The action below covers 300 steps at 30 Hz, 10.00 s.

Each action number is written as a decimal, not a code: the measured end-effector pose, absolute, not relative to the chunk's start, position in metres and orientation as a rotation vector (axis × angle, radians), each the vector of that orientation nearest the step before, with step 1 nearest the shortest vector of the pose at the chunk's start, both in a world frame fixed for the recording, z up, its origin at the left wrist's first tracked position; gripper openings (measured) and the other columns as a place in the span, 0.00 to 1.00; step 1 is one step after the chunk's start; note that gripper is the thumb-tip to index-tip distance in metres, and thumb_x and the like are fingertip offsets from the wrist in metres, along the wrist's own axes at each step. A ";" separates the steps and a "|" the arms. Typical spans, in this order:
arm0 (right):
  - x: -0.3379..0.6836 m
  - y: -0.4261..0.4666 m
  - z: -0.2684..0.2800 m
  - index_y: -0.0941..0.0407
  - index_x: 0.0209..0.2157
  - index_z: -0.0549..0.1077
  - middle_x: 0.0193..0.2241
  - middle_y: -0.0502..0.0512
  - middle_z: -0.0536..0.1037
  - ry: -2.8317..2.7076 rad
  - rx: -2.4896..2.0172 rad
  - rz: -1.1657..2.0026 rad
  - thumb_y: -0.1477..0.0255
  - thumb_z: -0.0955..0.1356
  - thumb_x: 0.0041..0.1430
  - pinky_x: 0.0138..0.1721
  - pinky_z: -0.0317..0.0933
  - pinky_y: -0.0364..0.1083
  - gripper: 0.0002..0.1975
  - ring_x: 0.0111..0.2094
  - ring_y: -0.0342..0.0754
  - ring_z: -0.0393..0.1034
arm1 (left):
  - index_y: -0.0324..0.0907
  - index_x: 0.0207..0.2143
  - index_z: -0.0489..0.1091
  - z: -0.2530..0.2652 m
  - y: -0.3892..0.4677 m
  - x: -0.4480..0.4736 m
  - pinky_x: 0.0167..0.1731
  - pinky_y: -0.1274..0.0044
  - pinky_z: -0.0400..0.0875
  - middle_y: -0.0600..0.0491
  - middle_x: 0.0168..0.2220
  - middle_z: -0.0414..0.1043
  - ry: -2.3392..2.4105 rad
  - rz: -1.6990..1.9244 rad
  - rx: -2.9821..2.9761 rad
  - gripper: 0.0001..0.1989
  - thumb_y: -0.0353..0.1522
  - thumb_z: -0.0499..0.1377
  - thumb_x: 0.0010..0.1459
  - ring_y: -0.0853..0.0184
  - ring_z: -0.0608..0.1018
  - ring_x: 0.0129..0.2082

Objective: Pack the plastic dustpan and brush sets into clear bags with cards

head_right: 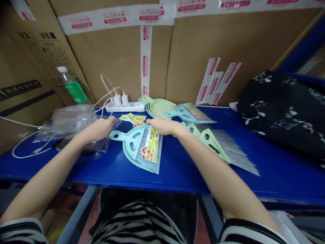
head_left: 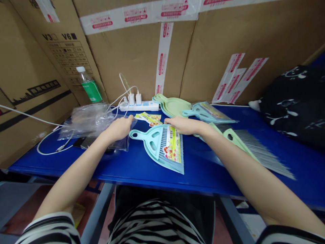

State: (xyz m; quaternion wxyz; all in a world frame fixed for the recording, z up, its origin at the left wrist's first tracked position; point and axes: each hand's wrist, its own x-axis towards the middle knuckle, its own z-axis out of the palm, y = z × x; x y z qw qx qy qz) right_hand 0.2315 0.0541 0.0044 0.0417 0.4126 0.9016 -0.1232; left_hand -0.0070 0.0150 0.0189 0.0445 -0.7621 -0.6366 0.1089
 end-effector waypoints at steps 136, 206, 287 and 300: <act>0.245 0.066 0.009 0.55 0.39 0.72 0.42 0.57 0.79 2.776 1.397 -0.634 0.76 0.58 0.59 0.42 0.62 0.44 0.14 0.42 0.50 0.73 | 0.42 0.42 0.55 -0.009 0.021 0.002 0.22 0.79 0.68 0.61 0.20 0.62 -1.738 -0.825 -3.060 0.09 0.26 0.43 0.59 0.71 0.71 0.18; 0.245 0.069 -0.003 0.55 0.38 0.68 0.37 0.56 0.78 2.799 1.516 -0.824 0.76 0.58 0.60 0.37 0.62 0.45 0.10 0.37 0.48 0.71 | 0.41 0.50 0.58 0.011 0.010 -0.045 0.36 0.73 0.73 0.46 0.42 0.78 -2.156 -0.276 -2.553 0.19 0.29 0.48 0.55 0.64 0.80 0.35; 0.239 0.070 -0.007 0.57 0.36 0.76 0.20 0.50 0.74 2.704 1.919 -0.909 0.84 0.63 0.53 0.29 0.66 0.46 0.15 0.22 0.45 0.69 | 0.44 0.25 0.68 0.016 0.016 -0.047 0.29 0.79 0.64 0.56 0.24 0.74 -2.212 -0.200 -2.447 0.08 0.27 0.50 0.50 0.65 0.76 0.27; 0.240 0.055 0.010 0.53 0.44 0.80 0.26 0.50 0.76 2.885 1.184 -0.490 0.66 0.73 0.47 0.29 0.56 0.44 0.19 0.26 0.45 0.66 | 0.45 0.26 0.68 0.016 0.013 -0.046 0.28 0.78 0.63 0.56 0.24 0.73 -2.171 -0.098 -2.452 0.10 0.26 0.49 0.50 0.65 0.74 0.26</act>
